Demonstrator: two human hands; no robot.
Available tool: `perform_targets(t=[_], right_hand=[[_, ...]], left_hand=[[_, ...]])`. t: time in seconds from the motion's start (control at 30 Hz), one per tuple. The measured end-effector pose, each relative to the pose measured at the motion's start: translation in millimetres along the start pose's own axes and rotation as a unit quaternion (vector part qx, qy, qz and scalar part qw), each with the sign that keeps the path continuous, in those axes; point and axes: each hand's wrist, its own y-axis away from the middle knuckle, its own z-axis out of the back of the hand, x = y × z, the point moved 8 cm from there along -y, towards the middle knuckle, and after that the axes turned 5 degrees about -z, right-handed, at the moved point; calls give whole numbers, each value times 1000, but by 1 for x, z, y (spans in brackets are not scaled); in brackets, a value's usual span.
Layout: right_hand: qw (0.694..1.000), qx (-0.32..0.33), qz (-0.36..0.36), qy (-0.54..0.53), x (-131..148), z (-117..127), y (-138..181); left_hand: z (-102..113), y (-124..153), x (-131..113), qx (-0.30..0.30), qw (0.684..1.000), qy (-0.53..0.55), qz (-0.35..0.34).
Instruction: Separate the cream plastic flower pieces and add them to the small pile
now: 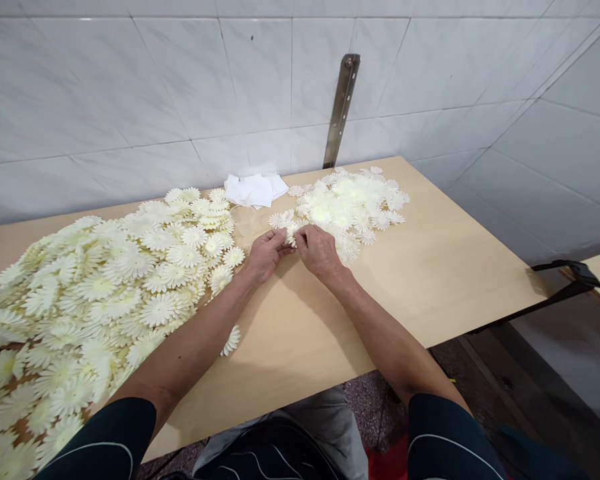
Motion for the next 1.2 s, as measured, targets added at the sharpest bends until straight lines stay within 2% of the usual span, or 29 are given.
perform_targets(t=[0.3,0.5,0.73,0.83,1.0,1.13,1.2], right_hand=[[999,27,-15,14,2,-3,1],[993,29,-109,-44,-4,2,1],[970,1,-187,-152,-18,14,-1],[946,4,-216,-242,-24,11,-1],[879,23,-252,-404,-27,0,-2],[840,21,-261,-475,-27,2,-4],[834,20,-265,-484,-28,4,-4]], left_hand=[[4,1,-2,-18,999,-41,-18],[7,-3,-2,-33,999,-15,-12],[11,-4,-5,-47,996,-58,-47],[7,-1,-10,-30,994,-76,-66],[2,1,-12,-10,996,-78,-44],[5,0,-12,-29,998,-61,-21],[6,0,-11,-37,998,-55,-11]])
